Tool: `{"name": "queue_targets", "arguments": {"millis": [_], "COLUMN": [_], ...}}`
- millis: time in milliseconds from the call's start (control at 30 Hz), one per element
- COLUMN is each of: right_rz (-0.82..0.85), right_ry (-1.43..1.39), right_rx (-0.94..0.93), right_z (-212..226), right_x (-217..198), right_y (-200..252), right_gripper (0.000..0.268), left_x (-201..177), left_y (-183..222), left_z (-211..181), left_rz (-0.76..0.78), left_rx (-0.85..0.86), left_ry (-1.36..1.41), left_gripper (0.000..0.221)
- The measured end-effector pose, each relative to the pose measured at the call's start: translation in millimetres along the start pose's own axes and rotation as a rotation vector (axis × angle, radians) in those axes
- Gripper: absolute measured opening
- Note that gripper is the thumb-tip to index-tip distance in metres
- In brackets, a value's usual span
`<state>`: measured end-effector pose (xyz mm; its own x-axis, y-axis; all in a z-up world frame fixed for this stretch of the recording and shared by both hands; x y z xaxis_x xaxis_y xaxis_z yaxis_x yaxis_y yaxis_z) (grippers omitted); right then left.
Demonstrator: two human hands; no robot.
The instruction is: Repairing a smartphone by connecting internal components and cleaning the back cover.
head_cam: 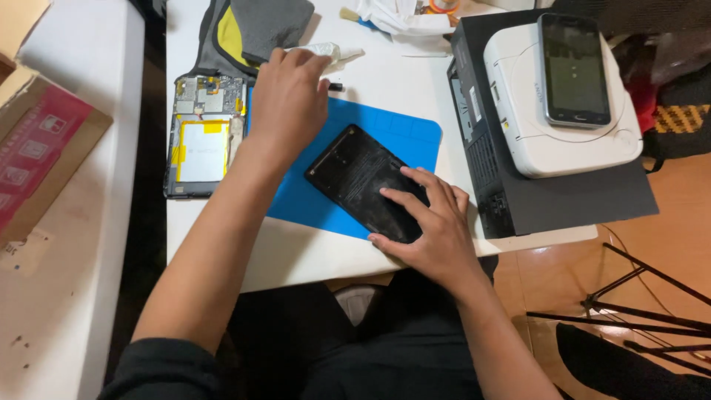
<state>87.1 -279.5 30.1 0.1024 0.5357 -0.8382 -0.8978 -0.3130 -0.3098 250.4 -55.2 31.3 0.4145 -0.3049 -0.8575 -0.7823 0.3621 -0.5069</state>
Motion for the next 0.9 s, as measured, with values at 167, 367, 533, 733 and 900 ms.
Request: {"name": "queue_targets", "arguments": {"millis": [167, 367, 533, 733, 900], "right_rz": [0.037, 0.026, 0.042, 0.036, 0.015], "right_ry": [-0.041, -0.052, -0.05, -0.058, -0.027], "right_rx": [0.042, 0.024, 0.027, 0.028, 0.018], "right_z": [-3.1, -5.7, -6.2, -5.5, -4.1], "right_x": [-1.6, 0.4, 1.7, 1.3, 1.9], "right_y": [-0.2, -1.5, -0.9, -0.5, 0.1], "right_gripper": [0.058, 0.055, 0.053, 0.054, 0.052], "left_x": [67.5, -12.8, -54.3, -61.5, -68.8], "left_y": [-48.9, -40.8, 8.6, 62.8, 81.8], "left_z": [36.6, 9.5, -8.2, -27.4, -37.7], "left_rz": [0.129, 0.217, 0.197, 0.134, 0.094], "left_rx": [0.04, -0.241, -0.488, -0.562, -0.118], "left_ry": [-0.059, 0.816, 1.654, 2.061, 0.351], "left_gripper": [0.04, 0.036, 0.07, 0.07, 0.071]}}
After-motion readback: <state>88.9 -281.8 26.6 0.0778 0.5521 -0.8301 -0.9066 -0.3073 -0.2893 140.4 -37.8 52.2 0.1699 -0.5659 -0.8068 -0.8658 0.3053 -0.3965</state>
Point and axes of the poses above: each hand's wrist, its own y-axis away from the middle knuckle, its own x-axis out of the palm, z = x × y, the point moved 4 cm from there along -y, towards the middle knuckle, and after that the axes turned 4 degrees about x, right-handed, at the moved point
